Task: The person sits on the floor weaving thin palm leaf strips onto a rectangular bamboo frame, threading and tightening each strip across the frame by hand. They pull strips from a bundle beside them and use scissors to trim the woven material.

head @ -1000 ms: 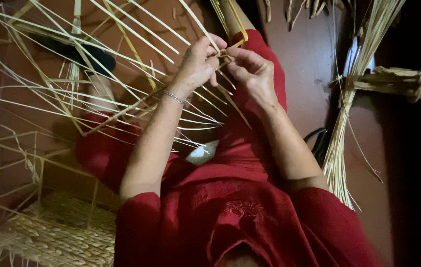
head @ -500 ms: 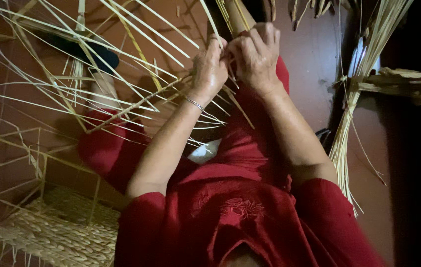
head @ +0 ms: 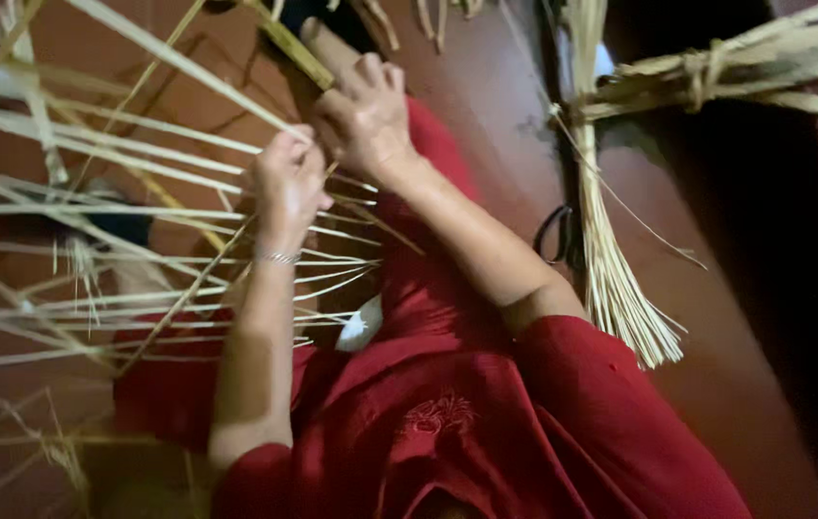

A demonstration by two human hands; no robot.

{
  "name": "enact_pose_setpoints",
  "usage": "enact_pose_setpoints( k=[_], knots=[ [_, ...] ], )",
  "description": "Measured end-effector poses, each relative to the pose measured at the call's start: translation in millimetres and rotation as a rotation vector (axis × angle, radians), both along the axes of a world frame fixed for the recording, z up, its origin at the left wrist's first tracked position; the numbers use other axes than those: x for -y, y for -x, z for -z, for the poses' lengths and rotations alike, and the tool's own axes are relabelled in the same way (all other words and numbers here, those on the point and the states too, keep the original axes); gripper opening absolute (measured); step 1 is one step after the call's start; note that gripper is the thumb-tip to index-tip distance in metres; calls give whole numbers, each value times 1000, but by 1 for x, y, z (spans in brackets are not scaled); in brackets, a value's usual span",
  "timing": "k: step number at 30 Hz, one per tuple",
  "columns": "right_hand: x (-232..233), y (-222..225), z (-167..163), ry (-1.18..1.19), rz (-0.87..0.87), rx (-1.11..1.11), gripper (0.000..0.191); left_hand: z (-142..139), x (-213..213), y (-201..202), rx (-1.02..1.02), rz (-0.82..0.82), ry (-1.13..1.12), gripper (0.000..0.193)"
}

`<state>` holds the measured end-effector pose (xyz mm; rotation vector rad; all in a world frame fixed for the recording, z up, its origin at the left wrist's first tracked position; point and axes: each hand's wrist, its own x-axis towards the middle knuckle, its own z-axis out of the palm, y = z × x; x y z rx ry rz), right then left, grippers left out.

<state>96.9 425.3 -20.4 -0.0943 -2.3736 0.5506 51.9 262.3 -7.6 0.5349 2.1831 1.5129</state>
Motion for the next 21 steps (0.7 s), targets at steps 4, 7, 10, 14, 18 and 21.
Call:
enact_pose_setpoints(
  k=[4,7,10,14,18,21],
  knots=[
    [8,-22,-9,150,9,-113,23,-9,2,10,165,15,143,27],
    [17,-43,-15,268,38,-154,20,-11,0,11,302,14,67,25],
    [22,-56,-13,380,62,-120,14,-9,-3,11,300,27,117,20],
    [27,-51,3,485,48,72,13,-8,-2,13,338,18,81,17],
    [33,-37,23,1041,-155,84,19,-11,0,16,325,45,65,16],
    [31,-26,33,1364,-196,166,16,-13,1,18,298,56,91,16]
  ],
)
